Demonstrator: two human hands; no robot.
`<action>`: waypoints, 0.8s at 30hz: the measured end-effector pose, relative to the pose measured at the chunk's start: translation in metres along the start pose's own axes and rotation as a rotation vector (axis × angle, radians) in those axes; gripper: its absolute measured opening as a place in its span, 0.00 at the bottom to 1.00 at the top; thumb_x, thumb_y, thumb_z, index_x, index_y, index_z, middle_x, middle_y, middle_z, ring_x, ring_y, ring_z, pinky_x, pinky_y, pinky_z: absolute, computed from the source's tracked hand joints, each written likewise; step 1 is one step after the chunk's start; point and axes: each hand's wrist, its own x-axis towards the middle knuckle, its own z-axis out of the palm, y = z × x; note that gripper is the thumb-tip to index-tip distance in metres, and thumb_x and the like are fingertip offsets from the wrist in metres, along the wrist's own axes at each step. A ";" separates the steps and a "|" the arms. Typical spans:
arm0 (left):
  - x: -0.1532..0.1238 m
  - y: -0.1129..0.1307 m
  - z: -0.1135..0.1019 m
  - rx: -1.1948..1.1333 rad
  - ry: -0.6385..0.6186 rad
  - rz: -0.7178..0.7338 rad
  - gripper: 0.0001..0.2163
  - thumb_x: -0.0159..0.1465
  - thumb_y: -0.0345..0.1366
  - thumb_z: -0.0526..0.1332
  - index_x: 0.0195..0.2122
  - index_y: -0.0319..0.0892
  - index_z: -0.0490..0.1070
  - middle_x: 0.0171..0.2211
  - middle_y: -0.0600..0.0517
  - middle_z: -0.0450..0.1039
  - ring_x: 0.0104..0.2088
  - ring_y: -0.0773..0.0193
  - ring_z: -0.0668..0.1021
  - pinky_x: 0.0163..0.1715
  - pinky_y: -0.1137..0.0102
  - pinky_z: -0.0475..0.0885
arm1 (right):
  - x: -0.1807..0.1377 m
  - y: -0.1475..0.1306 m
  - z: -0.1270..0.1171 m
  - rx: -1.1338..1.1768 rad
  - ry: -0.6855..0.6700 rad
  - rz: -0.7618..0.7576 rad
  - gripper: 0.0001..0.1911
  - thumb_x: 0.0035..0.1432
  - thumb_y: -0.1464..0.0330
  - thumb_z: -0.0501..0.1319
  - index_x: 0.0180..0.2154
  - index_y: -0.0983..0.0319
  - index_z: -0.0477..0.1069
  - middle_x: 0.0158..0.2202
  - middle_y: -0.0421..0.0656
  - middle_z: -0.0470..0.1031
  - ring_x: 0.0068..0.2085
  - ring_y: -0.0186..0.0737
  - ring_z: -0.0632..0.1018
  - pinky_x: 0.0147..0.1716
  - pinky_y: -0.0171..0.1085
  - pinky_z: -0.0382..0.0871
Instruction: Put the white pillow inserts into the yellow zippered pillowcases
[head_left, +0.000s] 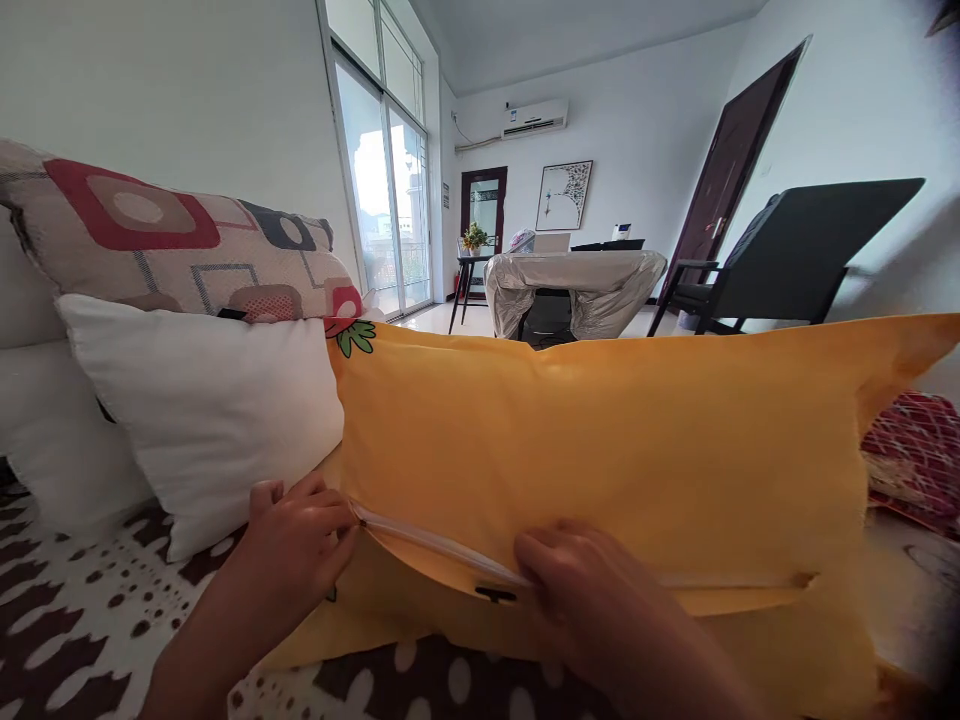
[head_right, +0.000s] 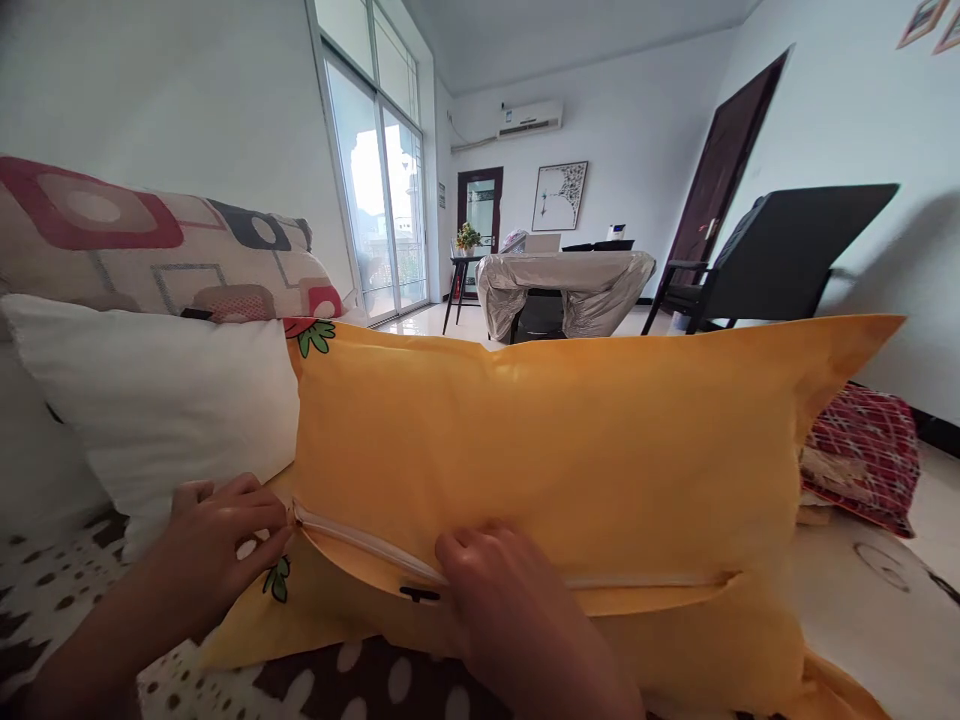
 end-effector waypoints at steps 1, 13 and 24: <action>0.000 -0.001 -0.002 -0.004 -0.048 -0.017 0.16 0.64 0.39 0.51 0.21 0.42 0.69 0.27 0.55 0.72 0.34 0.62 0.71 0.39 0.62 0.50 | 0.000 0.000 0.000 -0.006 -0.007 0.003 0.09 0.49 0.80 0.54 0.24 0.61 0.64 0.25 0.40 0.69 0.28 0.35 0.63 0.29 0.35 0.46; -0.012 -0.008 -0.012 -0.027 -0.288 -0.041 0.16 0.66 0.42 0.50 0.27 0.45 0.73 0.28 0.55 0.70 0.32 0.65 0.68 0.41 0.64 0.50 | -0.008 0.006 0.012 -0.069 0.056 -0.158 0.10 0.46 0.81 0.58 0.25 0.59 0.67 0.24 0.39 0.72 0.25 0.37 0.69 0.25 0.34 0.50; -0.012 0.000 -0.005 -0.058 -0.047 0.332 0.13 0.64 0.25 0.51 0.26 0.41 0.70 0.38 0.53 0.68 0.37 0.65 0.68 0.38 0.67 0.54 | -0.011 0.009 0.013 -0.133 0.105 -0.215 0.13 0.43 0.83 0.58 0.25 0.58 0.68 0.23 0.38 0.73 0.24 0.37 0.71 0.24 0.34 0.52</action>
